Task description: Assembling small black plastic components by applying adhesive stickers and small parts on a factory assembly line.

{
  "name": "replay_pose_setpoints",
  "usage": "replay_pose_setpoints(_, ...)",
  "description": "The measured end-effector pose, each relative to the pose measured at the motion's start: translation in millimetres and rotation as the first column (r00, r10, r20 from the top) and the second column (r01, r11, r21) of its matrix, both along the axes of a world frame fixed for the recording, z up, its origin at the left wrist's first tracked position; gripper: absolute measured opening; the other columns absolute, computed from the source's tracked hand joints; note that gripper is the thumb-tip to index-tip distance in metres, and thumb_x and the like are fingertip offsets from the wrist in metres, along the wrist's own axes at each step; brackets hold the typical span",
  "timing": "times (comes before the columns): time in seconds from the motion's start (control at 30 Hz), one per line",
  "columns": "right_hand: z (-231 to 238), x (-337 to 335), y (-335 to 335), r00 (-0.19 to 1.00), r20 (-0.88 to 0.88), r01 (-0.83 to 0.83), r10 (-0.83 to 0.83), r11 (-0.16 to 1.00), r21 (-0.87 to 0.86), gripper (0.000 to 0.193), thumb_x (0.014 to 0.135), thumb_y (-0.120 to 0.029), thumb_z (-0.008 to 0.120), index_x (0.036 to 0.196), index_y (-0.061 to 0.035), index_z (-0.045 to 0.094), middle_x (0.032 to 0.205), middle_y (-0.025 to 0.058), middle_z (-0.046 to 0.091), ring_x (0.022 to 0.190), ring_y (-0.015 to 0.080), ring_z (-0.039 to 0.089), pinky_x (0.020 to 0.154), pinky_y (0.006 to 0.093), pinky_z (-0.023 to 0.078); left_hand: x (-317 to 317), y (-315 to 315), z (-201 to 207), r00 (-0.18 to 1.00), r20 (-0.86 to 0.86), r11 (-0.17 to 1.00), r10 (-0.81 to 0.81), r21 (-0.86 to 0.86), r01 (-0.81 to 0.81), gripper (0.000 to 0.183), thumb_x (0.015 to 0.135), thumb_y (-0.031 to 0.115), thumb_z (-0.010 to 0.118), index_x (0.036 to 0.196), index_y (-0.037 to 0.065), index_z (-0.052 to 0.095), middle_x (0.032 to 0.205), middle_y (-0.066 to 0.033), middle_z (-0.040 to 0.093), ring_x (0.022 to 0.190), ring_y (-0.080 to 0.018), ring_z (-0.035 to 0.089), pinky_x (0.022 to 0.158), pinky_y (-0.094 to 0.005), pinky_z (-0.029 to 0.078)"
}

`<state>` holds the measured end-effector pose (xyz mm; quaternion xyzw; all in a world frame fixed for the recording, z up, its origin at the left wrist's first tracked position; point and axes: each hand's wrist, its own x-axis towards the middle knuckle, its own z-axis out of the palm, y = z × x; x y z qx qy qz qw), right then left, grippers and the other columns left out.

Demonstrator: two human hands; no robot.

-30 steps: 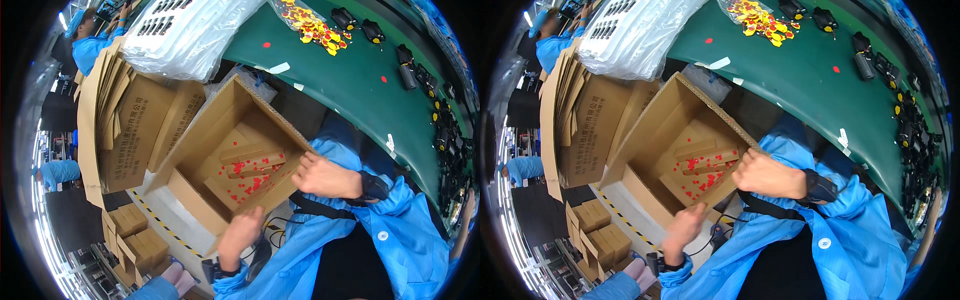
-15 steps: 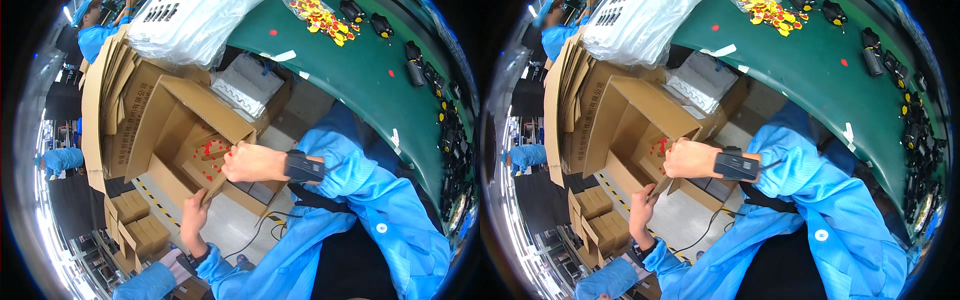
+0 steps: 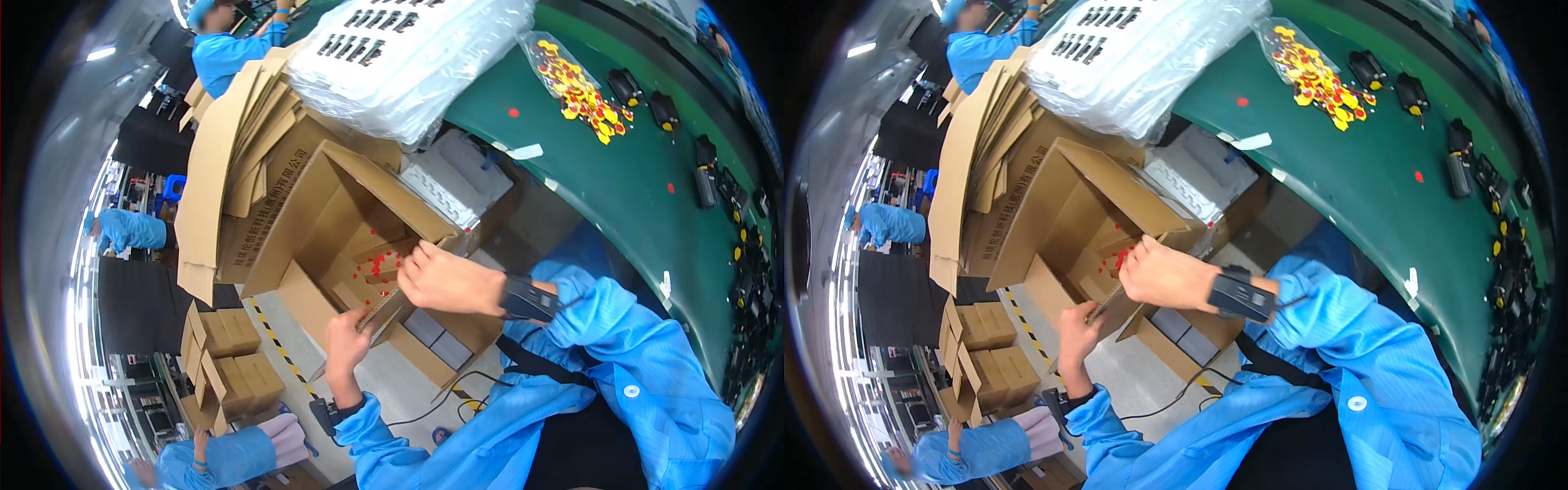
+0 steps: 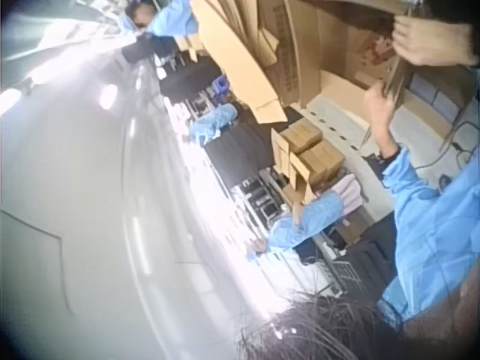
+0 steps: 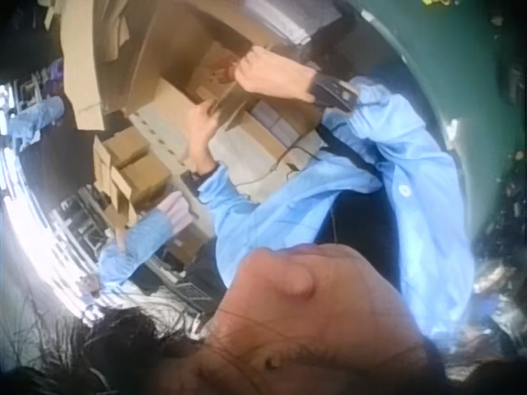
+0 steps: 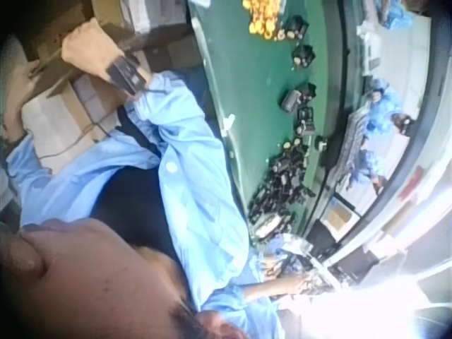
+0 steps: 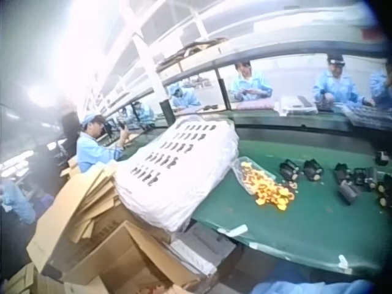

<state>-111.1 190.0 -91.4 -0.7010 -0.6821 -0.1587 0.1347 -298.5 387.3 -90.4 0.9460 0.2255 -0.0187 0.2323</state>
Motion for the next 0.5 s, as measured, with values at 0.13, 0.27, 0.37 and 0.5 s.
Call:
replay_pose_setpoints(0.13,22,-8,-23,0.979,-0.168,-0.096,0.116,0.988,0.123,0.019,0.076,-0.013,0.060,0.087,0.0031,0.060,0.078,0.0127,0.062,0.078,0.0269,0.062,0.080,0.0358,0.049,-3,18,8,0.998,-0.066,0.995,0.023,-0.095,-0.029,0.031,0.076,0.025,0.074,0.090,-0.003,0.073,0.077,-0.0265,0.065,0.071,-0.0369,0.067,0.064,-0.0410,0.050)
replay_pose_setpoints(0.27,26,-5,-45,0.832,-0.519,0.011,0.196,0.929,0.370,0.020,0.081,-0.007,0.063,0.098,0.0046,0.063,0.086,0.0164,0.067,0.081,0.0327,0.066,0.077,0.0383,0.053,-2,32,15,0.996,-0.082,0.990,0.039,-0.133,-0.049,0.031,0.074,0.023,0.075,0.091,-0.003,0.072,0.077,-0.0226,0.068,0.072,-0.0339,0.067,0.069,-0.0376,0.051)
replay_pose_setpoints(0.37,25,4,-57,-0.047,-0.926,0.267,0.375,0.898,0.351,0.032,0.096,-0.013,0.059,0.122,0.0043,0.061,0.111,0.0172,0.071,0.105,0.0316,0.069,0.087,0.0406,0.057,-4,31,5,0.999,0.038,0.995,0.034,-0.092,-0.030,0.031,0.072,0.021,0.076,0.091,-0.002,0.071,0.078,-0.0181,0.069,0.072,-0.0293,0.067,0.069,-0.0354,0.051)
replay_pose_setpoints(0.5,20,23,-64,-0.697,-0.523,0.329,0.491,0.866,0.376,0.042,0.102,-0.028,0.054,0.128,0.0050,0.058,0.117,0.0206,0.067,0.111,0.0291,0.067,0.096,0.0397,0.054,-3,10,0,0.966,0.245,0.997,0.083,-0.028,-0.078,0.034,0.070,0.017,0.077,0.099,-0.001,0.070,0.086,-0.0148,0.072,0.080,-0.0273,0.070,0.076,-0.0345,0.052)
